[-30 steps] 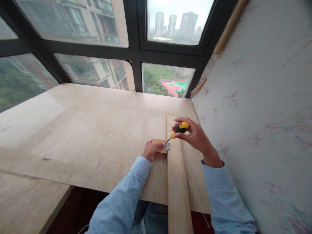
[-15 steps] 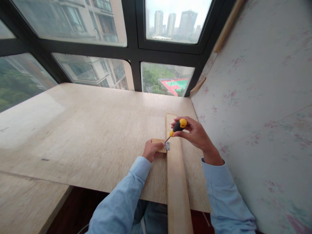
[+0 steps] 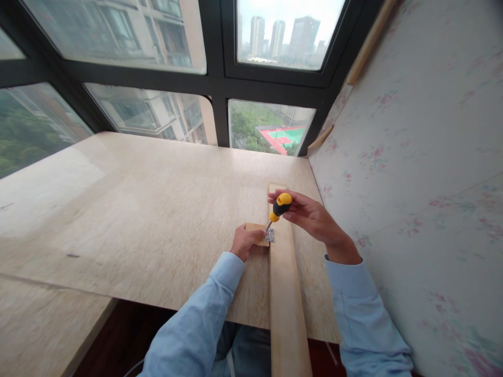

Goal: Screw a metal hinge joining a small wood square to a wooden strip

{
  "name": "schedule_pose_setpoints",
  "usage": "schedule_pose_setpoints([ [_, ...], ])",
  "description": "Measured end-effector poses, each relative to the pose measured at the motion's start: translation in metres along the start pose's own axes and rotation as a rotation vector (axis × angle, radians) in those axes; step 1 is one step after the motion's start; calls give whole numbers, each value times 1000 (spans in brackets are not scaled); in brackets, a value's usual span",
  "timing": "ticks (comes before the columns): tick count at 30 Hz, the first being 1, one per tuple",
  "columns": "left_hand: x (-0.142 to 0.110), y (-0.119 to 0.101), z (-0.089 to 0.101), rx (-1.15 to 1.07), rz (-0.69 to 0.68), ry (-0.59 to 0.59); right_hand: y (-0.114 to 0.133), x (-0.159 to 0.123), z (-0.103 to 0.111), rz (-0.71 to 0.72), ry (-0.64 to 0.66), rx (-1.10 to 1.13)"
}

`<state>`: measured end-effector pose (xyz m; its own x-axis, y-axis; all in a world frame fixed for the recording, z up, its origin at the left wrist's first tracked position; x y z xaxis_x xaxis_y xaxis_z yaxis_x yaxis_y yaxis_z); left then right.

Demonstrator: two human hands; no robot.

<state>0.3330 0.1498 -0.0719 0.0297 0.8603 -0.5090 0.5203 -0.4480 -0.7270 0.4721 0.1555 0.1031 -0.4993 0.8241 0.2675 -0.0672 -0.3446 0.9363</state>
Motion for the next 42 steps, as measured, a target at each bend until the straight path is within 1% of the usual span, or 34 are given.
schedule_pose_setpoints([
  [3, 0, 0, 1, -2, 2, -12, -1, 3, 0, -8, -77, -128],
  [7, -1, -1, 0, -3, 2, -12, 10, 4, 8, 52, -317, -493],
  [9, -2, -1, 0, -1, 0, -14, 11, 4, 11, 54, -378, -563],
  [10, -2, -1, 0, 3, 1, -16, 9, 4, 10, 50, -369, -532],
  [11, -1, -1, 0, 7, 2, -17, 6, 4, 9, 48, -333, -464],
  [13, -1, 0, 0, 8, 2, -14, 3, 4, 3, 56, -220, -276],
  [15, 0, 0, 0, 7, -2, -9, 6, 2, -1, 71, -113, -131],
  [17, 0, 0, 0, 7, -4, -6, 10, -1, -4, 59, -39, -77],
  [19, 0, 0, 0, 7, -2, -6, 11, -2, -4, 23, -14, -86],
  [20, 0, 0, 0, 4, 0, -9, 11, -2, -3, 6, -32, -115],
  [21, -1, 0, 0, 2, 2, -13, 11, -1, 2, -3, -86, -165],
  [24, -1, -1, 1, 5, 2, -28, 10, -1, 22, -18, -366, -437],
  [25, -1, -1, 1, 9, 2, -28, 10, -2, 26, -24, -437, -524],
  [26, -1, -1, 1, 13, 0, -26, 8, -3, 28, -27, -473, -578],
  [27, -1, -1, 1, 16, -2, -25, 5, -3, 28, -22, -468, -586],
  [28, -1, -1, 1, 18, -4, -23, 2, -2, 25, -12, -424, -546],
  [31, 0, 0, 1, 20, -7, -7, -5, -1, 12, 26, -198, -301],
  [33, 1, 1, 1, 26, -2, -5, -3, -4, 6, 38, -74, -180],
  [35, 1, 1, 2, 22, 1, -6, 2, -6, 3, 43, -11, -124],
  [36, 1, 1, 1, 14, 0, -4, 5, -5, 3, 35, -8, -123],
  [37, 1, 1, 1, 5, -2, 0, 6, -5, 5, 21, -30, -145],
  [38, 0, 0, 0, -3, -3, 4, 7, -4, 8, 2, -79, -199],
  [42, 0, 0, 0, -10, -3, 2, 9, -4, 30, -85, -423, -583],
])
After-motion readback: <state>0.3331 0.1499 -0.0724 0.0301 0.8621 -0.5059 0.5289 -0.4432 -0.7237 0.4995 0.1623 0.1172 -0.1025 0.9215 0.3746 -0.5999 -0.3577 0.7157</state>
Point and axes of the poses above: each hand's wrist, its own x-axis towards the middle knuckle, its own z-axis out of the back of the hand, y = z × x, the point moved 8 cm from there along x, towards the middle knuckle, and after that the axes turned 9 degrees about -x, right-handed, at the moved point
